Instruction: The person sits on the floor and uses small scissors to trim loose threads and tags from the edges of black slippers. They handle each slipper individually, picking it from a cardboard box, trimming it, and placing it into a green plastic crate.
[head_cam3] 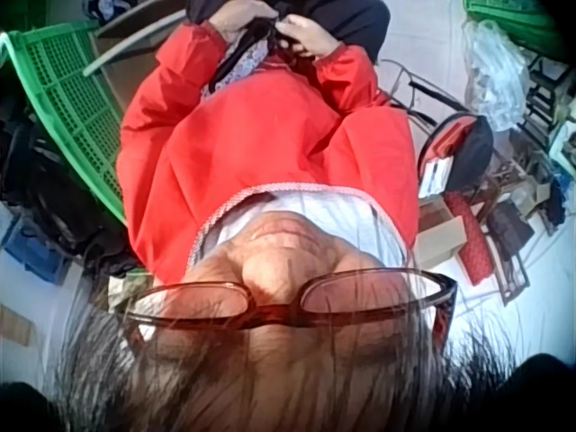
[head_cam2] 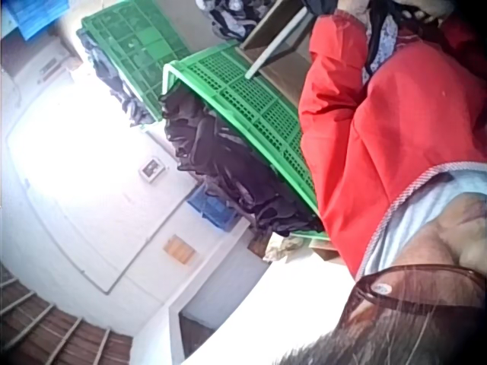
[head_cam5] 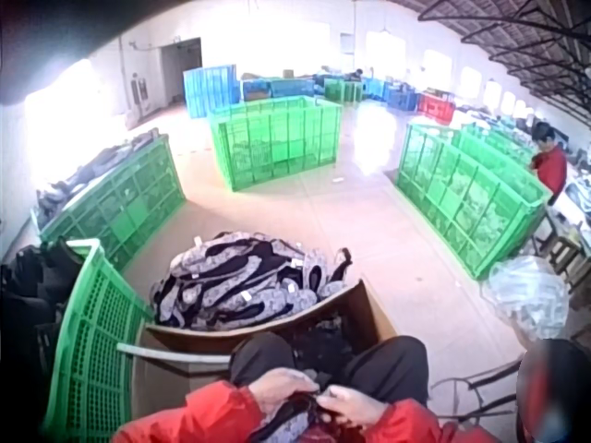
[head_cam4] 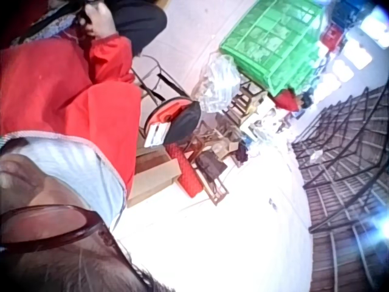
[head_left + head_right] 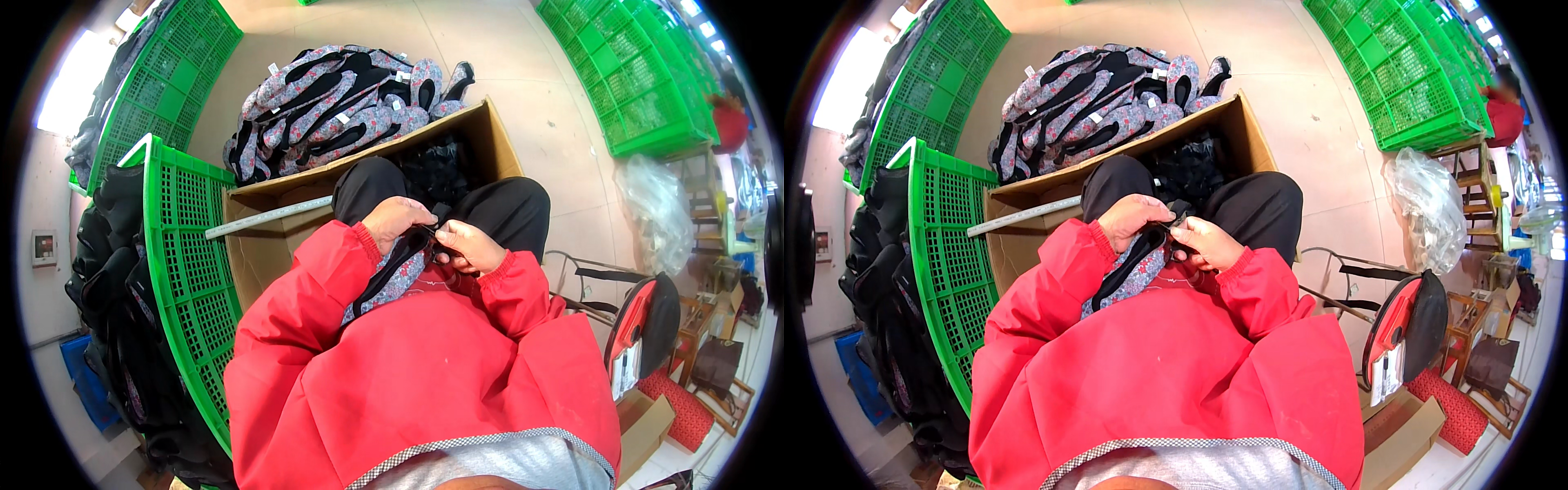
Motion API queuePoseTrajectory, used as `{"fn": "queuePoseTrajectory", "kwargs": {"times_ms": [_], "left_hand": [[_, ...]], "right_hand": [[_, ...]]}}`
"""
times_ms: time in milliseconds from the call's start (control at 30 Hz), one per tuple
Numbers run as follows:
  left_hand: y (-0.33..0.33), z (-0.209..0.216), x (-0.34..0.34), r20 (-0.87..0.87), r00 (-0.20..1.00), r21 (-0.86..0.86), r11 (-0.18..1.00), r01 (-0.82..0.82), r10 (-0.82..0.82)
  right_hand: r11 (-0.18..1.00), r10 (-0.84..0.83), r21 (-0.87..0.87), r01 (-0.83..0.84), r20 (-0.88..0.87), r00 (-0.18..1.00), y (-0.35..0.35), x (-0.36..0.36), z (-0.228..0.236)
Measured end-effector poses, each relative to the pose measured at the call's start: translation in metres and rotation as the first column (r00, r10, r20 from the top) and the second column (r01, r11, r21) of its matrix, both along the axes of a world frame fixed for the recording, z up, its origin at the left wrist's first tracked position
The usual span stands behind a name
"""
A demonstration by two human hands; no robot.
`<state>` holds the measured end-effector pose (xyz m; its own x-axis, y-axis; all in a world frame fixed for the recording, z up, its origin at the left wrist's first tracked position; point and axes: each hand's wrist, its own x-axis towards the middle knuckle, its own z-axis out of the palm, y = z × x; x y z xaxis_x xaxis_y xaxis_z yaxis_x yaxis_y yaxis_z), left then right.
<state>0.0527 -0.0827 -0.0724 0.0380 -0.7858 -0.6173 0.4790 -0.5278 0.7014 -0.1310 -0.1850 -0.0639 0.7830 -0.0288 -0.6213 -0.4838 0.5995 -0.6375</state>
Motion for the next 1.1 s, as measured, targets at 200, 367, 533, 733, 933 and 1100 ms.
{"fn": "queuePoseTrajectory", "kwargs": {"times_ms": [200,367,533,733,933,1100], "left_hand": [[0.0,-0.002,-0.003,0.008,1.0,-0.003,1.0,-0.025,0.025],[-0.001,-0.004,-0.003,-0.007,0.999,0.037,0.999,-0.034,0.034],[-0.002,-0.009,-0.005,0.002,0.999,0.046,0.998,-0.047,0.047],[-0.003,-0.013,-0.004,0.019,0.998,0.051,0.997,-0.057,0.056],[-0.004,-0.01,-0.006,0.038,0.997,0.044,0.997,-0.068,0.067],[-0.003,-0.008,-0.005,0.006,0.998,0.053,0.997,-0.058,0.058]], "right_hand": [[0.999,0.002,-0.044,-0.002,0.002,1.0,0.002,-0.001,-0.002],[0.998,0.004,-0.064,-0.004,-0.001,1.0,0.002,0.001,-0.001],[0.997,-0.004,-0.078,0.004,0.009,1.0,0.003,0.001,0.0],[0.997,-0.07,-0.039,0.072,0.048,0.996,0.009,0.0,-0.003],[0.995,-0.092,-0.021,0.093,0.061,0.994,0.009,-0.001,-0.008],[0.995,-0.096,-0.02,0.097,0.059,0.994,0.009,-0.002,-0.014]]}}
